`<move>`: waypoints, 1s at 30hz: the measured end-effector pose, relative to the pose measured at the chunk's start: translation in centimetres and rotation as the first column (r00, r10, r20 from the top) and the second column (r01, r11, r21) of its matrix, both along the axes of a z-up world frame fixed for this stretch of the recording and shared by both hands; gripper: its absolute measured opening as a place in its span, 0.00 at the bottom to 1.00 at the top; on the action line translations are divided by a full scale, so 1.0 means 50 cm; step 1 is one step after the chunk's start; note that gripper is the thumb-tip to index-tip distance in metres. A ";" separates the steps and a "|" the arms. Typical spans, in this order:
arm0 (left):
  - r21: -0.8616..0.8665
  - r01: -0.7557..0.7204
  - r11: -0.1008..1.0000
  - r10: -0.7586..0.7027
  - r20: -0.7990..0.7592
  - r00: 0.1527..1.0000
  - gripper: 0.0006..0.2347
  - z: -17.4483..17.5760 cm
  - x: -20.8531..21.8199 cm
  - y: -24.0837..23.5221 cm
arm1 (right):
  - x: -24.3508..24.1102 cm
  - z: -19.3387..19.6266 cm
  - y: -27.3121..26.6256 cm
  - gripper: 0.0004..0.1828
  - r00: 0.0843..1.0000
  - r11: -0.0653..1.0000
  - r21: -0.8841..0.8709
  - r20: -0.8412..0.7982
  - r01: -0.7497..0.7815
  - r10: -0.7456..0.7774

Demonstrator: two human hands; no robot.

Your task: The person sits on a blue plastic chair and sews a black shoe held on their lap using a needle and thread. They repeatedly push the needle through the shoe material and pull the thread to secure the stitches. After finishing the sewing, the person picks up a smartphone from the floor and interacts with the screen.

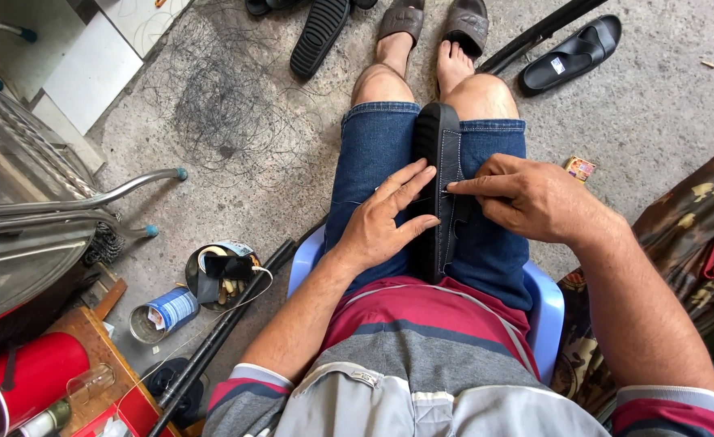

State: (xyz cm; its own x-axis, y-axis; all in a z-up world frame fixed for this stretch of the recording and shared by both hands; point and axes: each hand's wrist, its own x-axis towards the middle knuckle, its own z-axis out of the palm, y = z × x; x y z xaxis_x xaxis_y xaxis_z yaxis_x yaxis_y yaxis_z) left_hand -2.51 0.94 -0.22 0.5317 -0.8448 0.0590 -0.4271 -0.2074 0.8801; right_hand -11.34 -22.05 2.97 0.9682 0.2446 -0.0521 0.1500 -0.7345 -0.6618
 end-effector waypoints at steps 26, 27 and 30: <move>0.139 0.078 0.987 -0.058 -0.142 0.988 0.36 0.017 0.047 -0.016 | 0.002 0.018 0.051 0.17 0.983 0.989 -0.123 0.173 0.082 -0.060; 0.140 0.059 0.988 -0.038 -0.145 0.989 0.36 0.017 0.052 -0.015 | 0.005 0.011 0.049 0.17 0.985 0.991 -0.121 0.170 0.062 -0.041; 0.094 0.082 0.992 -0.063 -0.188 0.980 0.38 0.015 0.060 -0.007 | 0.006 -0.005 0.052 0.17 0.975 0.993 -0.010 0.189 0.122 -0.118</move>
